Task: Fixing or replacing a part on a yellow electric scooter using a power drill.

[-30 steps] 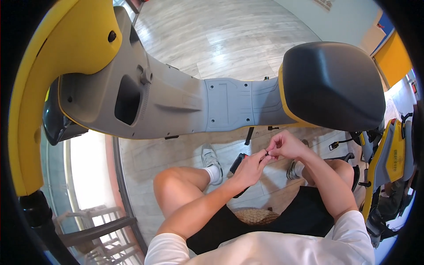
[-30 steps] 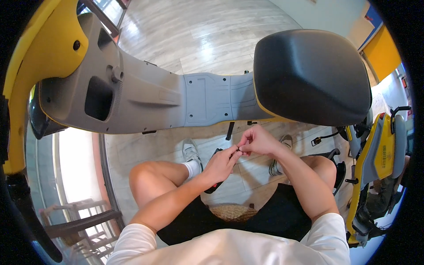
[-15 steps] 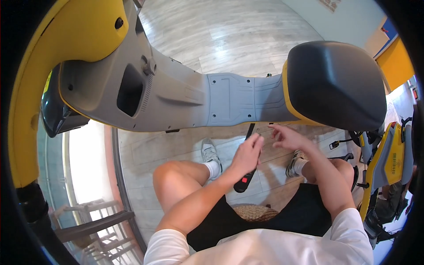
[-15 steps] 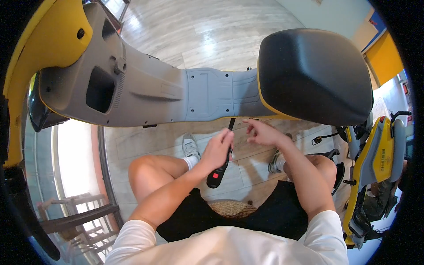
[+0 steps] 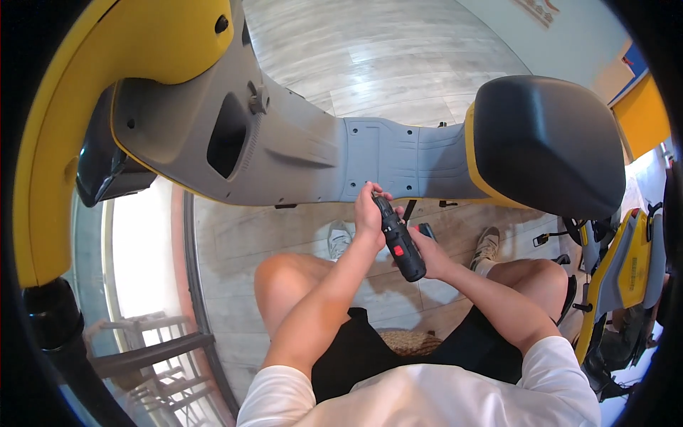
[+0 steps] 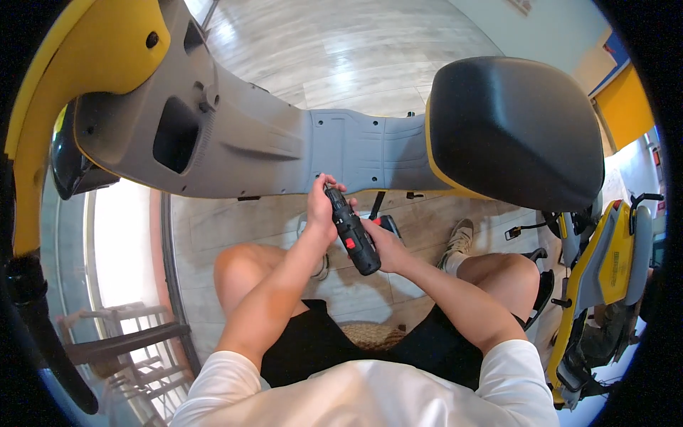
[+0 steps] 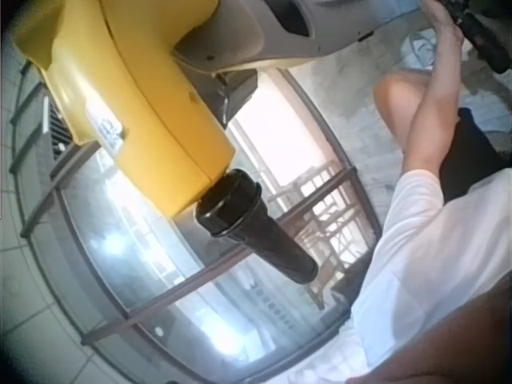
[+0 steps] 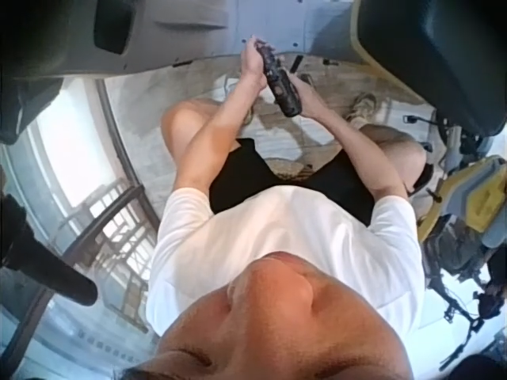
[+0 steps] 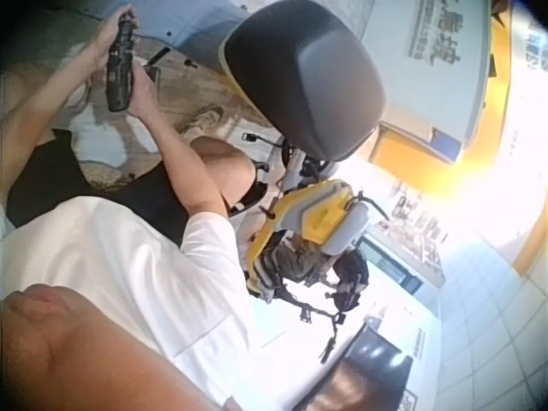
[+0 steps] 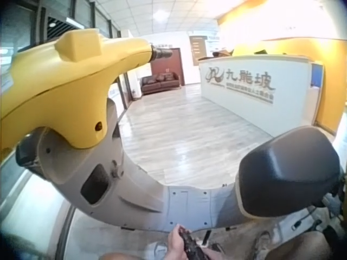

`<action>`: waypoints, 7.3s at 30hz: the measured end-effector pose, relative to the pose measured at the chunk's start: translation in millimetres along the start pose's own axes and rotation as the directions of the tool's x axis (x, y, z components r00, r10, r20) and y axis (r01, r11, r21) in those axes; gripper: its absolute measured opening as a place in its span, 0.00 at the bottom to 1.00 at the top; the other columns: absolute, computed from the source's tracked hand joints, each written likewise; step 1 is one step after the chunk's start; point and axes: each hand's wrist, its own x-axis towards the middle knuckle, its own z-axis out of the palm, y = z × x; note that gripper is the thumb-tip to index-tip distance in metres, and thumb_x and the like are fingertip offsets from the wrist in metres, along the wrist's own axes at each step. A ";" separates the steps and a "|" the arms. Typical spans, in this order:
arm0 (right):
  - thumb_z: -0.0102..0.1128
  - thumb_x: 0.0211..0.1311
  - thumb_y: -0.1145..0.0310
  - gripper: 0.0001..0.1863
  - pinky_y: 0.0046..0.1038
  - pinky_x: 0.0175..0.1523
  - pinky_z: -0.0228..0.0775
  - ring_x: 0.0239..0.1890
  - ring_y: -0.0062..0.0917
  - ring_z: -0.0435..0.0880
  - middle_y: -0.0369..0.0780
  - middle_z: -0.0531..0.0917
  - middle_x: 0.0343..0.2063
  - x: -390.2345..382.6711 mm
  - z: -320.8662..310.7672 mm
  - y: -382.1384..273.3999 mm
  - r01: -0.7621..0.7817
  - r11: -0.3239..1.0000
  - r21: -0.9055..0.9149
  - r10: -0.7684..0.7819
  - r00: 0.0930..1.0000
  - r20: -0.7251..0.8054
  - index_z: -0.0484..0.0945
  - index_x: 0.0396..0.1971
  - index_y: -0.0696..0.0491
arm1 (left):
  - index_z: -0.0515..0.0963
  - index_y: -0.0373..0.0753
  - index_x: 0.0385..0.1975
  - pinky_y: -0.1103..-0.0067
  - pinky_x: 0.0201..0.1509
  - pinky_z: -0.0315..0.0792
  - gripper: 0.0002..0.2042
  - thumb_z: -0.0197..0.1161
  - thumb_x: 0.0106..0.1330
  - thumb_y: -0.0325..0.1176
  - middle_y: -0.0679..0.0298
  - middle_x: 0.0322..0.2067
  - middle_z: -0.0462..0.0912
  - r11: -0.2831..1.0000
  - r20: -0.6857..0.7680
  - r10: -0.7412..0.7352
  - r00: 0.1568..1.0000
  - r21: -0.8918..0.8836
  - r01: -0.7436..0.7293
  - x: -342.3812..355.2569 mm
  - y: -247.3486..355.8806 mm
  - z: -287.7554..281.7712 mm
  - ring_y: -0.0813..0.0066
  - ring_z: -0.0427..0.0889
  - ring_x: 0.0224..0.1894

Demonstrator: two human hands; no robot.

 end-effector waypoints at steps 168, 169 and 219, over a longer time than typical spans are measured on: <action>0.70 0.46 0.72 0.13 0.24 0.20 0.66 0.15 0.19 0.75 0.35 0.79 0.19 176.3 125.9 34.4 -0.459 0.324 0.827 0.702 0.703 0.115 0.77 0.32 0.56 | 0.76 0.42 0.55 0.68 0.49 0.75 0.32 0.73 0.44 0.38 0.47 0.38 0.83 -0.584 -0.129 -0.201 0.971 0.812 -0.013 97.1 98.2 -10.8 0.52 0.82 0.43; 0.70 0.46 0.73 0.13 0.24 0.20 0.66 0.15 0.19 0.75 0.35 0.79 0.19 176.3 126.4 35.4 -0.461 0.325 0.826 0.703 0.702 0.115 0.77 0.31 0.56 | 0.76 0.42 0.55 0.68 0.49 0.75 0.32 0.73 0.44 0.38 0.47 0.38 0.83 -0.584 -0.129 -0.202 0.971 0.812 -0.014 97.0 98.3 -8.0 0.52 0.82 0.43; 0.69 0.45 0.67 0.27 0.43 0.52 0.67 0.49 0.50 0.75 0.55 0.77 0.41 34.7 -39.8 -56.5 -0.466 0.859 0.212 0.493 0.865 -0.092 0.68 0.44 0.61 | 0.53 0.35 0.69 0.59 0.73 0.45 0.42 0.59 0.61 0.56 0.46 0.70 0.48 -0.573 0.474 0.267 0.839 0.778 -0.257 230.3 14.2 -36.8 0.52 0.44 0.73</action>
